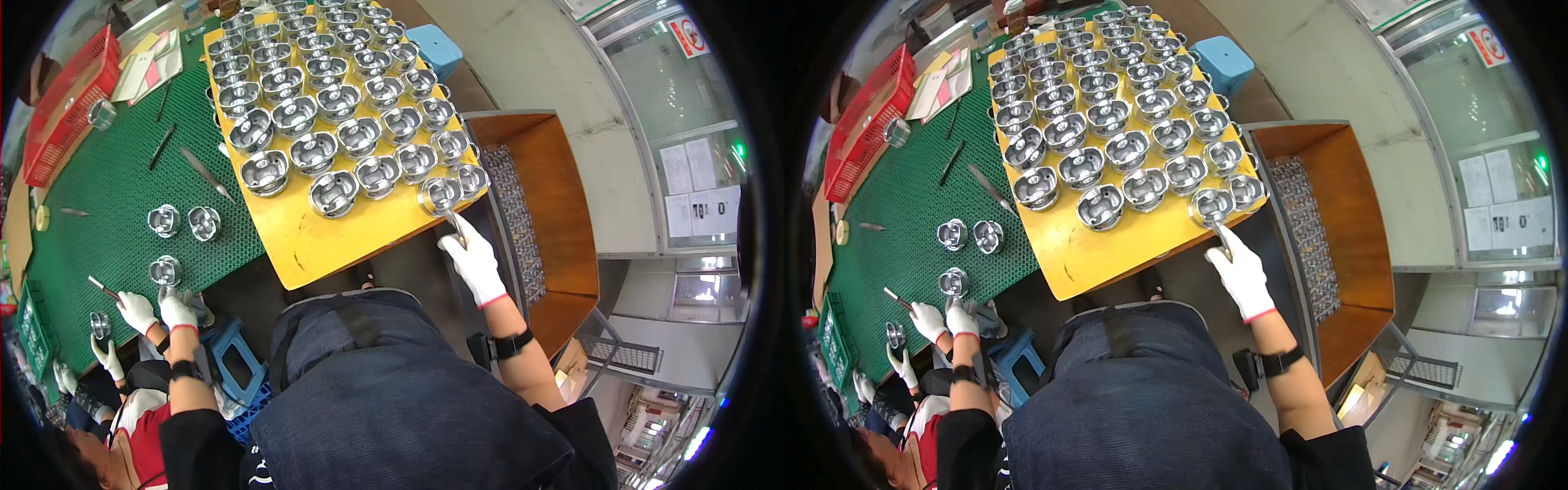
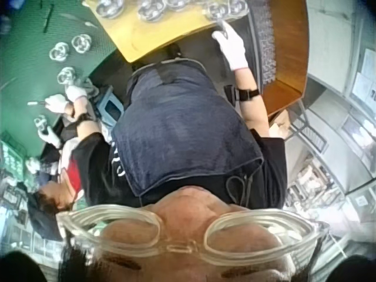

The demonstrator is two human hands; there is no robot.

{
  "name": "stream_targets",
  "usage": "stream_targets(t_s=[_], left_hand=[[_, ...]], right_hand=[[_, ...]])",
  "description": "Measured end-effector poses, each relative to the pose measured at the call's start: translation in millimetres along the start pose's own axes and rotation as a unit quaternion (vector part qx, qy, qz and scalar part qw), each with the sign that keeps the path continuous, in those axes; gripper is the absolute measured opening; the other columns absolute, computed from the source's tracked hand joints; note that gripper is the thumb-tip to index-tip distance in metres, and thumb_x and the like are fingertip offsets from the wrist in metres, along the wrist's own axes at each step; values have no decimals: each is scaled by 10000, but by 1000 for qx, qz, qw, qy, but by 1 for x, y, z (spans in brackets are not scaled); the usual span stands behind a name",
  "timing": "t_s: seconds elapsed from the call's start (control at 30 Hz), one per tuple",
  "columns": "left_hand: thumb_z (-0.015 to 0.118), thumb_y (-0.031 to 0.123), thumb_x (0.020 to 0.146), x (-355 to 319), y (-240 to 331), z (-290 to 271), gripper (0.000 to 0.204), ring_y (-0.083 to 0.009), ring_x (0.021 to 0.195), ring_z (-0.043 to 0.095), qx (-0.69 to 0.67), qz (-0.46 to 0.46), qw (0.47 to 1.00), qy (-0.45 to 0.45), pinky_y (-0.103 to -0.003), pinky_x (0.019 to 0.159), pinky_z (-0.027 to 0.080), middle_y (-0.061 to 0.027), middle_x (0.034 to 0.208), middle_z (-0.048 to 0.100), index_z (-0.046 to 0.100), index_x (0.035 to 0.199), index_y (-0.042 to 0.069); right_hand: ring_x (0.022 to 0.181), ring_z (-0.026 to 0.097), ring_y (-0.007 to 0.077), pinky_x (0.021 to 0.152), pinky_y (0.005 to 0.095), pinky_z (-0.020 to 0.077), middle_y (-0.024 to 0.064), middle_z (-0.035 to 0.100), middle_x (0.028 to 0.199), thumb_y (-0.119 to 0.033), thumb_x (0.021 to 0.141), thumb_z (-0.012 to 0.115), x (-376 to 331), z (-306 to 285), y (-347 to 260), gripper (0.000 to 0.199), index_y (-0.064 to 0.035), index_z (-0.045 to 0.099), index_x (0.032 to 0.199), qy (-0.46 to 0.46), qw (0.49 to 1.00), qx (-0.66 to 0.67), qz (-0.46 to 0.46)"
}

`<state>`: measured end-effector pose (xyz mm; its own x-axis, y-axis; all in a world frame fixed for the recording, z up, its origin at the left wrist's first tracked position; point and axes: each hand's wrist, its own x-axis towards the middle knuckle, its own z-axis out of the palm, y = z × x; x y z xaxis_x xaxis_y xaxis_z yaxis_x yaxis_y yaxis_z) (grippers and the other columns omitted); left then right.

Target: Inspecting and marking metal engine pistons at a factory workbench.

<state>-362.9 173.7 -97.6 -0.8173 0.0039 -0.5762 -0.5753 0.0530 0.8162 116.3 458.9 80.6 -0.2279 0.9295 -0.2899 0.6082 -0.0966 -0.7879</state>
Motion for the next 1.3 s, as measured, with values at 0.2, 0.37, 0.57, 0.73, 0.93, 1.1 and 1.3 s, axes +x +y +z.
stream_targets(t_s=[0.2,0.37,0.57,0.73,0.93,1.1,1.3], left_hand=[[547,221,940,-168,25,12,482,-251,1038,565,-45,89,968,-231,-357,807,520,-150,1233,493,370,1348,37],[596,217,902,-291,64,71,555,-247,1111,539,51,138,931,-333,-350,893,485,-178,1279,486,370,1354,-13],[770,547,663,-349,76,138,1152,-302,1319,355,97,143,793,-584,-440,1069,311,-180,1435,326,127,1469,35],[824,481,609,-374,78,137,1201,-293,1321,350,-47,22,817,-574,-442,1074,314,-178,1439,310,109,1468,42],[769,428,708,-373,91,107,1018,-322,1278,411,-128,78,823,-547,-494,1043,375,-189,1424,331,173,1457,80],[878,440,546,-363,92,80,1275,-263,1299,376,-137,29,852,-504,-424,1062,350,-144,1437,312,92,1471,50],[782,611,571,-364,102,69,1256,-263,1250,442,-153,-23,851,-502,-419,1014,422,-141,1408,354,107,1466,46]], right_hand=[[896,639,311,793,347,496,180,659,1006,-201,832,635,59,17,17,374,-26,568,1156,-29,975,-164,-146],[734,638,216,674,311,486,149,645,813,-212,831,636,39,-15,-30,244,-30,604,990,-197,967,-123,-102],[797,645,119,727,256,516,83,687,924,31,785,642,5,-26,-88,241,13,638,1026,-455,857,169,-176],[838,666,186,747,278,537,137,665,1002,64,808,572,3,-31,-127,337,43,591,1144,-564,747,124,-329],[805,623,129,752,252,502,122,650,982,1,828,608,12,-41,-111,484,14,475,1293,-444,882,101,-120],[767,613,109,730,232,493,107,657,961,-40,839,593,9,-23,-96,497,-14,464,1318,-436,894,49,-93],[632,535,72,614,208,466,74,655,923,-104,891,482,-5,-11,-117,435,-39,476,1321,-448,889,-65,-72]])
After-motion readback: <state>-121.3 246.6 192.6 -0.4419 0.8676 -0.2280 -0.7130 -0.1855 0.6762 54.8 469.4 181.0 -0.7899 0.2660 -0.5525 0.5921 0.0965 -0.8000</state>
